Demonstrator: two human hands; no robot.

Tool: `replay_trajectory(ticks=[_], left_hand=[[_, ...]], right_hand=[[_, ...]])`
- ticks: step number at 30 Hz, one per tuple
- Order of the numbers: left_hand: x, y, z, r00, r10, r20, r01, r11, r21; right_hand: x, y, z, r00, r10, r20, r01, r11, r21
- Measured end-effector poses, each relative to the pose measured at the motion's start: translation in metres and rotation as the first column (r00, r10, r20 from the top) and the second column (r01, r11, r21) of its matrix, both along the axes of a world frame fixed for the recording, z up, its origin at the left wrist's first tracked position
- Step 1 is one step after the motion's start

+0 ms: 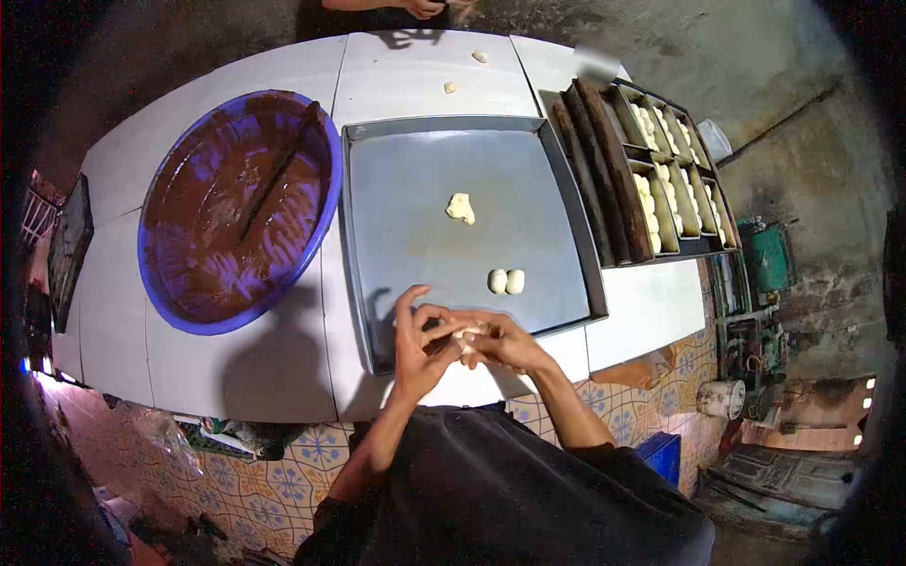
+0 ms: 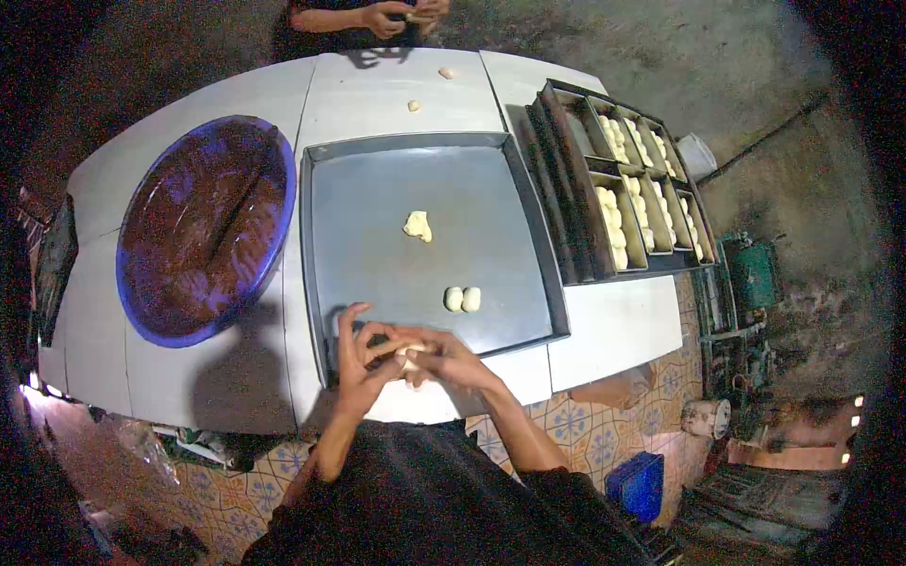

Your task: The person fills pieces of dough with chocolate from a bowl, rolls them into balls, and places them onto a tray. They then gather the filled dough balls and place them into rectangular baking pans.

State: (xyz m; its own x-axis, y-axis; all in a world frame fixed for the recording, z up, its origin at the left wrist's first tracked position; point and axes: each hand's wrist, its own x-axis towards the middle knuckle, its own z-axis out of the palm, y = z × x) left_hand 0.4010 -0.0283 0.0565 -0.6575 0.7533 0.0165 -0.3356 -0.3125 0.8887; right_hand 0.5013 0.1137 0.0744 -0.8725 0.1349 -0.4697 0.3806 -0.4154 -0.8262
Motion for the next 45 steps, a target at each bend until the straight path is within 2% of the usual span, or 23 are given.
replay_trajectory(ticks=[2,4,7,10,13,14,16,19,20,21,22,24,26,28,29,32,34,36,38,39,42,43,45], left_hand=[[0.000,0.007,-0.001,0.918,0.170,-0.359,-0.201,0.978,-0.051],[-0.012,0.008,-0.011,0.905,0.257,-0.340,-0.301,0.950,-0.084],[-0.032,-0.001,-0.006,0.914,0.328,-0.237,-0.373,0.910,-0.180],[-0.049,-0.023,-0.011,0.888,0.410,-0.207,-0.450,0.866,-0.218],[-0.051,-0.033,-0.018,0.864,0.462,-0.203,-0.498,0.845,-0.195],[-0.049,-0.031,-0.016,0.876,0.445,-0.185,-0.477,0.854,-0.206],[-0.047,-0.029,-0.015,0.891,0.373,-0.259,-0.419,0.895,-0.151],[-0.043,-0.037,-0.010,0.921,0.343,-0.184,-0.370,0.918,-0.140],[-0.044,-0.045,-0.006,0.914,0.335,-0.228,-0.378,0.908,-0.180],[-0.042,-0.054,-0.009,0.905,0.360,-0.227,-0.403,0.895,-0.188],[-0.041,-0.062,-0.015,0.894,0.388,-0.225,-0.432,0.880,-0.196],[-0.035,-0.062,-0.023,0.872,0.447,-0.200,-0.478,0.867,-0.140],[-0.033,-0.061,-0.020,0.885,0.415,-0.209,-0.449,0.880,-0.153],[-0.031,-0.057,-0.002,0.715,0.473,-0.516,-0.605,0.788,-0.115],[-0.028,-0.052,-0.001,0.705,0.580,-0.408,-0.652,0.756,-0.054],[-0.025,-0.060,0.013,0.701,0.664,-0.259,-0.709,0.689,-0.151],[-0.026,-0.065,0.009,0.651,0.729,-0.209,-0.759,0.633,-0.156],[-0.031,-0.069,0.009,0.632,0.753,-0.183,-0.772,0.633,-0.063],[-0.035,-0.071,0.017,0.618,0.758,-0.210,-0.778,0.628,-0.023],[-0.037,-0.073,0.016,0.631,0.732,-0.258,-0.767,0.639,-0.062],[-0.035,-0.076,-0.007,0.818,0.562,0.122,-0.559,0.827,-0.059],[-0.034,-0.075,-0.016,0.818,0.575,-0.017,-0.575,0.818,-0.032],[-0.028,-0.074,-0.020,0.856,0.513,0.060,-0.516,0.855,0.055]], right_hand=[[-0.002,0.033,-0.042,0.989,-0.081,-0.121,0.139,0.775,0.616],[-0.019,0.065,-0.063,0.858,-0.399,-0.322,0.511,0.605,0.611],[-0.022,0.102,-0.088,0.919,-0.393,-0.024,0.335,0.750,0.570],[-0.031,0.109,-0.078,0.913,-0.389,-0.126,0.285,0.385,0.878],[-0.086,0.103,-0.028,0.974,-0.223,-0.033,0.117,0.375,0.920],[-0.107,0.118,-0.061,0.987,-0.098,-0.130,0.150,0.228,0.962],[-0.149,0.105,-0.080,0.973,0.038,-0.226,0.227,-0.303,0.926],[-0.166,0.084,-0.087,0.991,0.082,-0.107,0.123,-0.238,0.963],[-0.159,0.067,-0.056,0.990,0.135,0.043,-0.034,-0.069,0.997],[-0.149,0.079,-0.085,0.985,0.127,-0.113,0.101,0.099,0.990],[-0.140,0.054,-0.068,0.986,-0.133,-0.100,0.160,0.598,0.785],[-0.113,0.017,-0.040,0.947,0.097,-0.308,0.134,0.750,0.647],[-0.098,-0.040,0.000,0.933,0.057,-0.356,0.138,0.856,0.498],[-0.093,-0.073,0.011,0.911,0.073,-0.407,0.236,0.717,0.656],[-0.095,-0.082,-0.003,0.844,0.034,-0.536,0.373,0.681,0.631],[-0.101,-0.095,-0.005,0.891,0.067,-0.448,0.287,0.680,0.674],[-0.115,-0.093,-0.010,0.857,0.101,-0.505,0.251,0.774,0.581],[-0.107,-0.092,-0.001,0.937,-0.006,-0.348,0.107,0.957,0.271],[-0.102,-0.098,0.002,0.897,0.170,-0.407,0.081,0.844,0.531],[-0.099,-0.102,0.006,0.905,0.152,-0.398,0.130,0.792,0.597],[-0.099,-0.111,0.011,0.896,-0.072,-0.438,0.299,0.828,0.475],[-0.099,-0.113,0.018,0.887,-0.064,-0.456,0.337,0.767,0.547],[-0.094,-0.110,0.007,0.876,-0.009,-0.483,0.304,0.787,0.537]])
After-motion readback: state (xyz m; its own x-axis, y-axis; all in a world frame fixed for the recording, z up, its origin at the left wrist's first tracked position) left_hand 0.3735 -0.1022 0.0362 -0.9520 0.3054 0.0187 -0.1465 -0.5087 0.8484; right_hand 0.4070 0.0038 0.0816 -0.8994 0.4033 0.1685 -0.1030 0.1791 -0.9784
